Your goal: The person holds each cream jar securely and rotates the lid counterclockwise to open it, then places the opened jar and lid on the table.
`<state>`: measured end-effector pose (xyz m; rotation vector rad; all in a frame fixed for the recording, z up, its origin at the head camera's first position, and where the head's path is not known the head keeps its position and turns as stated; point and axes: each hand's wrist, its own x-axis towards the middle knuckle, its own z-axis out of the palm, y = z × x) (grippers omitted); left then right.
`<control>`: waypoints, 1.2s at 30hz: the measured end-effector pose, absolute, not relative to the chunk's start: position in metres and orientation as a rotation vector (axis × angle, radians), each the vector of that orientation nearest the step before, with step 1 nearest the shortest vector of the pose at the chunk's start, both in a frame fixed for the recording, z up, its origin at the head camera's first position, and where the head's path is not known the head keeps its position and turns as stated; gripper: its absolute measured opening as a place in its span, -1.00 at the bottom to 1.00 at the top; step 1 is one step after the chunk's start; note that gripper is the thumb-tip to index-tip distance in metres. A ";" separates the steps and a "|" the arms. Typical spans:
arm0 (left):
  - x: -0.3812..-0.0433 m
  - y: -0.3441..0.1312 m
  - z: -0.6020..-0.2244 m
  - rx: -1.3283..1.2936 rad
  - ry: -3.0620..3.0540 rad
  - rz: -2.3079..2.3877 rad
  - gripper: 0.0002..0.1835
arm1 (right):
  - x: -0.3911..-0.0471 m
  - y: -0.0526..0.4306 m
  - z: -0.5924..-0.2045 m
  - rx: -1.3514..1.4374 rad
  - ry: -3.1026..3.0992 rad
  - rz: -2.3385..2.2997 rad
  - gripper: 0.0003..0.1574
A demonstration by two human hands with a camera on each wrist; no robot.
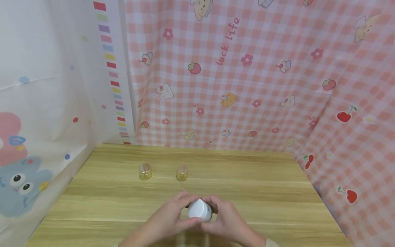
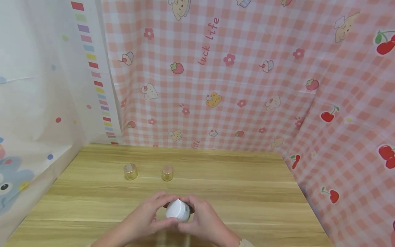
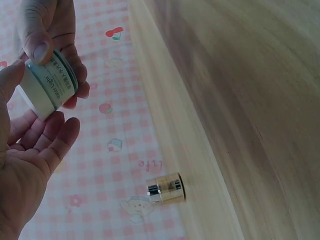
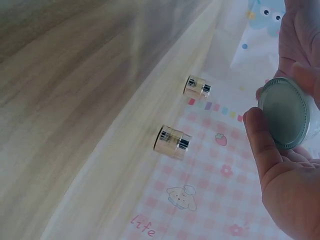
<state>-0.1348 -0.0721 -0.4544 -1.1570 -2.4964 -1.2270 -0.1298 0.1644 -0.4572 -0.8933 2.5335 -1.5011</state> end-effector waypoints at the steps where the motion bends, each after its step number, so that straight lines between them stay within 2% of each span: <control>1: -0.136 -0.072 -0.454 -1.158 -2.500 -1.227 -0.50 | -0.130 0.164 -0.457 -0.898 2.536 -1.504 -0.40; 14: -0.139 -0.070 -0.455 -1.138 -2.471 -1.175 -0.52 | -0.130 0.162 -0.456 -0.980 2.659 -1.464 -0.42; 24: -0.139 -0.068 -0.456 -0.995 -2.552 -0.959 -0.36 | -0.133 0.165 -0.460 -0.887 2.849 -1.299 -0.36; 36: -0.138 -0.067 -0.456 -1.058 -2.480 -0.870 -0.39 | -0.136 0.168 -0.464 -0.893 2.856 -1.295 -0.33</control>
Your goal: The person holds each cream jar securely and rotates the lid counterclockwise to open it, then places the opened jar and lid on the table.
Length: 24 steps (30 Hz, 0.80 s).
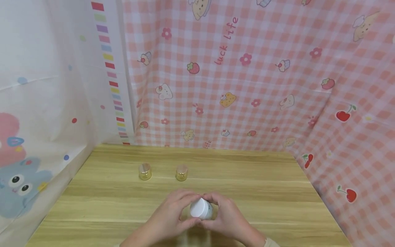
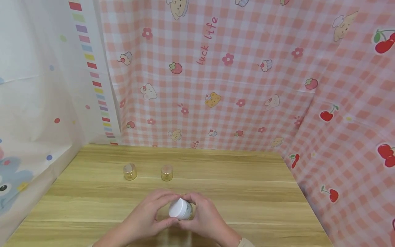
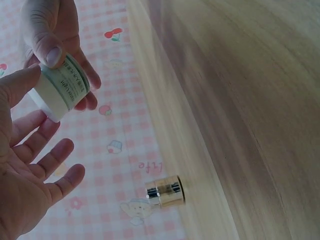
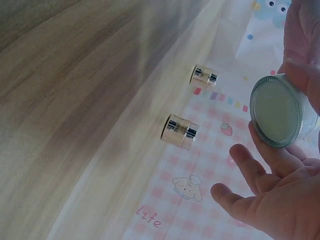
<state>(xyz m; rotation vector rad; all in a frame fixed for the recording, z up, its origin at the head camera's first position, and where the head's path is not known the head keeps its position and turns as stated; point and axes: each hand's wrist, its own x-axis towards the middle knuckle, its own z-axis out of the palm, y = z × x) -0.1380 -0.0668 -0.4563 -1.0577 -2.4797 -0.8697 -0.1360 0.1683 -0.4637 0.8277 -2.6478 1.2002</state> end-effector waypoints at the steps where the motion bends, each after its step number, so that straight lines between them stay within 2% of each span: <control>1: -0.138 -0.067 -0.456 -1.061 -2.477 -0.871 -0.39 | -0.136 0.168 -0.464 0.827 -2.649 1.201 -0.33; 24: -0.139 -0.068 -0.460 -1.066 -2.449 -0.883 -0.39 | -0.137 0.166 -0.461 0.820 -2.663 1.130 -0.35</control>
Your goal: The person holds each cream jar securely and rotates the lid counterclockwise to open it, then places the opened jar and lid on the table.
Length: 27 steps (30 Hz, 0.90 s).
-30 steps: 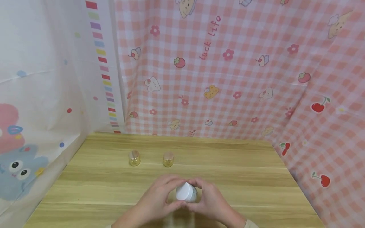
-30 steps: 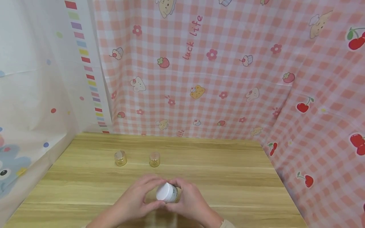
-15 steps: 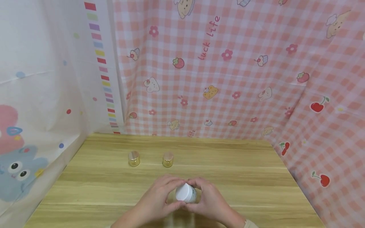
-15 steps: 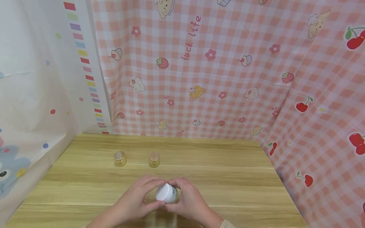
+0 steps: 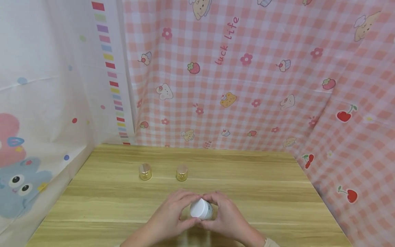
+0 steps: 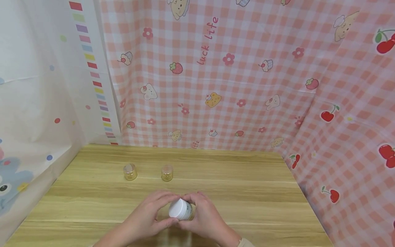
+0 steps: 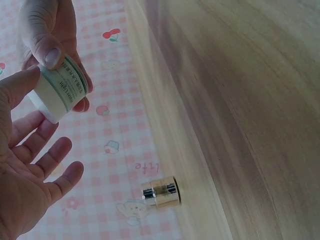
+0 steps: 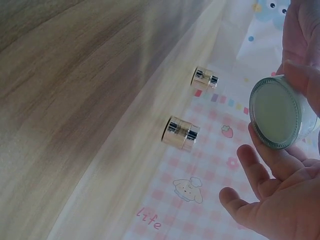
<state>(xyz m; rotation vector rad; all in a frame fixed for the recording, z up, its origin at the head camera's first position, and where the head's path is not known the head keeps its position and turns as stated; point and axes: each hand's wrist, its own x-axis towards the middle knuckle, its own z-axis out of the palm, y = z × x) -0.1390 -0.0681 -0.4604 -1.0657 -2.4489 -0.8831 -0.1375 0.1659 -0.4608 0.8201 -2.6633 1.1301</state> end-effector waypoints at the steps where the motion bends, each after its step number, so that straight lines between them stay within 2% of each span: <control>1: -0.139 -0.068 -0.461 -1.064 -2.450 -0.884 -0.39 | -0.137 0.166 -0.461 0.820 -2.661 1.126 -0.35; 18: -0.137 -0.067 -0.462 -0.962 -2.526 -0.977 -0.38 | -0.135 0.164 -0.461 0.770 -2.660 1.104 -0.34; 27: -0.137 -0.070 -0.459 -1.019 -2.503 -0.984 -0.38 | -0.136 0.165 -0.462 0.761 -2.665 1.095 -0.32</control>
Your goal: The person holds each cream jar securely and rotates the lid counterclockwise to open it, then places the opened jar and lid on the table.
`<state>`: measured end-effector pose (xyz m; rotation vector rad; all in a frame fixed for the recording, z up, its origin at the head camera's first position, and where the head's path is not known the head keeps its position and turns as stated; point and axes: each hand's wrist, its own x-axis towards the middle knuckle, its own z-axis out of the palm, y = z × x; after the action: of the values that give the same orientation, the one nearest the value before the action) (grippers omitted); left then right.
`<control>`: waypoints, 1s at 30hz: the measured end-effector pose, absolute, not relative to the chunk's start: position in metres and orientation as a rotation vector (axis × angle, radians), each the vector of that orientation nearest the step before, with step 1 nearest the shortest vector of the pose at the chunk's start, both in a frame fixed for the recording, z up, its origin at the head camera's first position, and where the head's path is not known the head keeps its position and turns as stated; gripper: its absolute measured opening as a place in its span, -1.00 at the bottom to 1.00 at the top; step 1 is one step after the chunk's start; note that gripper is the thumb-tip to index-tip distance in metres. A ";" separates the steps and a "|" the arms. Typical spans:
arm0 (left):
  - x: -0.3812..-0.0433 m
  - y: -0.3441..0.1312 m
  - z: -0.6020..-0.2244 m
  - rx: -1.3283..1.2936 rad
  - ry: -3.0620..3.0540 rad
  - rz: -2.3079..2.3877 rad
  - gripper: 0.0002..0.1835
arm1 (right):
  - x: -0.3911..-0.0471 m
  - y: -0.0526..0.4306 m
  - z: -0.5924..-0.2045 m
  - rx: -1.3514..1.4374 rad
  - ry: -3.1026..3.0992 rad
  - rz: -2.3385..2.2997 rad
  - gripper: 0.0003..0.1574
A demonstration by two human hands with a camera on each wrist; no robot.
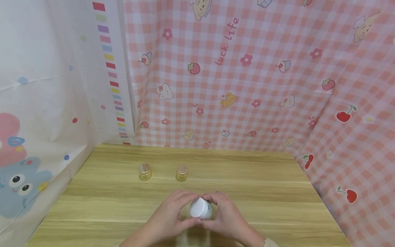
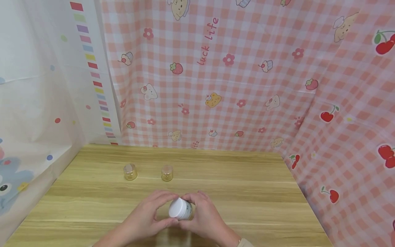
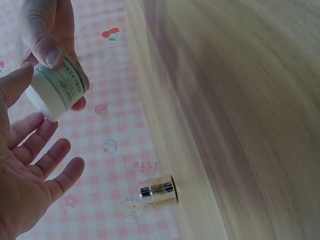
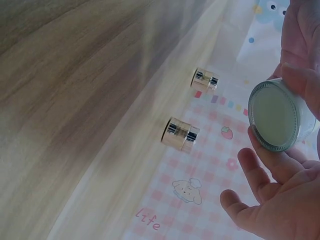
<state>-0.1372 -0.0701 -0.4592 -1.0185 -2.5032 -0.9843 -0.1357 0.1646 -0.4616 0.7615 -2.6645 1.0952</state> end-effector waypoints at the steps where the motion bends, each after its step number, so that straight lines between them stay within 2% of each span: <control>1: -0.137 -0.070 -0.459 -1.027 -2.496 -0.982 -0.38 | -0.136 0.165 -0.461 0.761 -2.667 1.093 -0.32; 13: -0.137 -0.071 -0.460 -1.060 -2.449 -0.968 -0.40 | -0.133 0.164 -0.461 0.760 -2.676 1.079 -0.33; 23: -0.135 -0.069 -0.461 -0.987 -2.489 -1.010 -0.46 | -0.133 0.162 -0.462 0.769 -2.655 1.051 -0.37; 30: -0.134 -0.070 -0.459 -0.947 -2.549 -0.988 -0.34 | -0.133 0.163 -0.461 0.733 -2.690 1.084 -0.36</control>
<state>-0.1344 -0.0705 -0.4593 -0.9465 -2.5493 -0.9882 -0.1326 0.1627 -0.4612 0.7326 -2.6903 1.0836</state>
